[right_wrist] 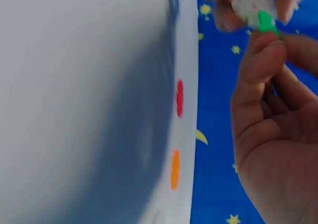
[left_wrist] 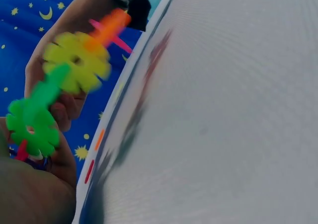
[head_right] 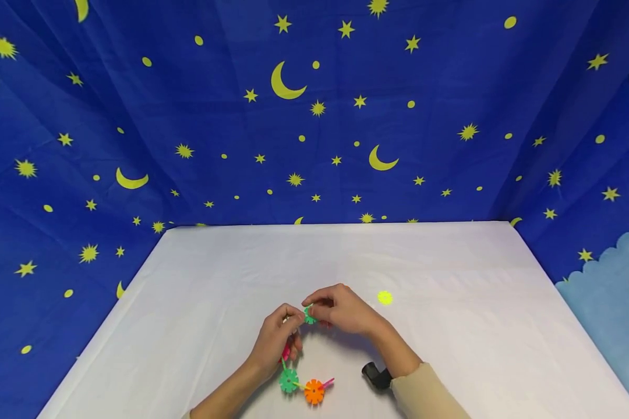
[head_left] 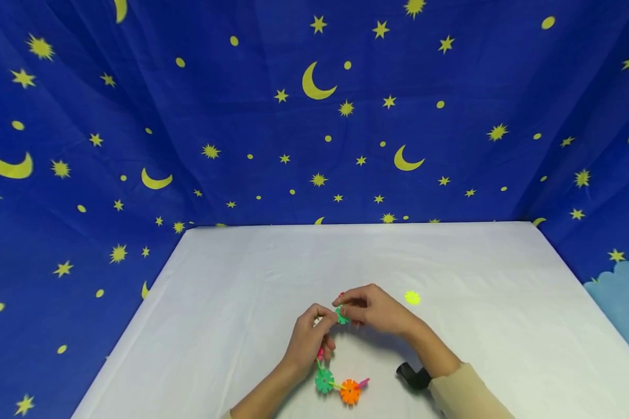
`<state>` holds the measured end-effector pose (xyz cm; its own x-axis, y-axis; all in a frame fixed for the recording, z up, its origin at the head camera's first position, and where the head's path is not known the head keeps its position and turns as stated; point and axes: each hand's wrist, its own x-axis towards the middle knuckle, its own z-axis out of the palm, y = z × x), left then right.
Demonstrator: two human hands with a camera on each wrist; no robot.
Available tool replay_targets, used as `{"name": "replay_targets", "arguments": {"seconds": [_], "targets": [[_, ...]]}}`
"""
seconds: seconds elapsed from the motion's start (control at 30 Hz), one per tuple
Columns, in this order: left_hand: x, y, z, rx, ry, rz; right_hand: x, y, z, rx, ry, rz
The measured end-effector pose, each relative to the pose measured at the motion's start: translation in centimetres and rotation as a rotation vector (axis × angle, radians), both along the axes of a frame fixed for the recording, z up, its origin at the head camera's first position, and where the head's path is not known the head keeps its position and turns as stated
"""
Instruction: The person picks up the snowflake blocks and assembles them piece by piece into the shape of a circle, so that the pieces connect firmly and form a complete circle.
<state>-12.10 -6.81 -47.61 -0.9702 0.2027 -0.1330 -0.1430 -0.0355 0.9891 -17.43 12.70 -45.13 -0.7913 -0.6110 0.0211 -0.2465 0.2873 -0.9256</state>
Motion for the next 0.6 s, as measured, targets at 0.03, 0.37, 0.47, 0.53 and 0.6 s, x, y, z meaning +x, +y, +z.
{"name": "replay_targets", "arguments": {"seconds": [0.03, 0.37, 0.47, 0.53, 0.6], "targets": [[0.1, 0.0, 0.4, 0.008, -0.001, 0.003, -0.2, 0.2, 0.1, -0.001, 0.0, -0.005], [0.7, -0.2, 2.2, 0.026, 0.071, 0.001, -2.3, 1.3, -0.2, 0.123, 0.168, -0.127], [0.8, -0.3, 2.8, 0.006, 0.087, 0.002, -2.8, 1.1, -0.6, 0.163, 0.222, -0.148], [0.8, -0.4, 3.1, -0.008, 0.093, 0.008, -3.0, 1.0, -0.9, 0.188, 0.246, -0.16], [0.8, -0.4, 3.4, -0.016, 0.095, 0.012, -3.2, 0.9, -1.1, 0.208, 0.267, -0.162]]}}
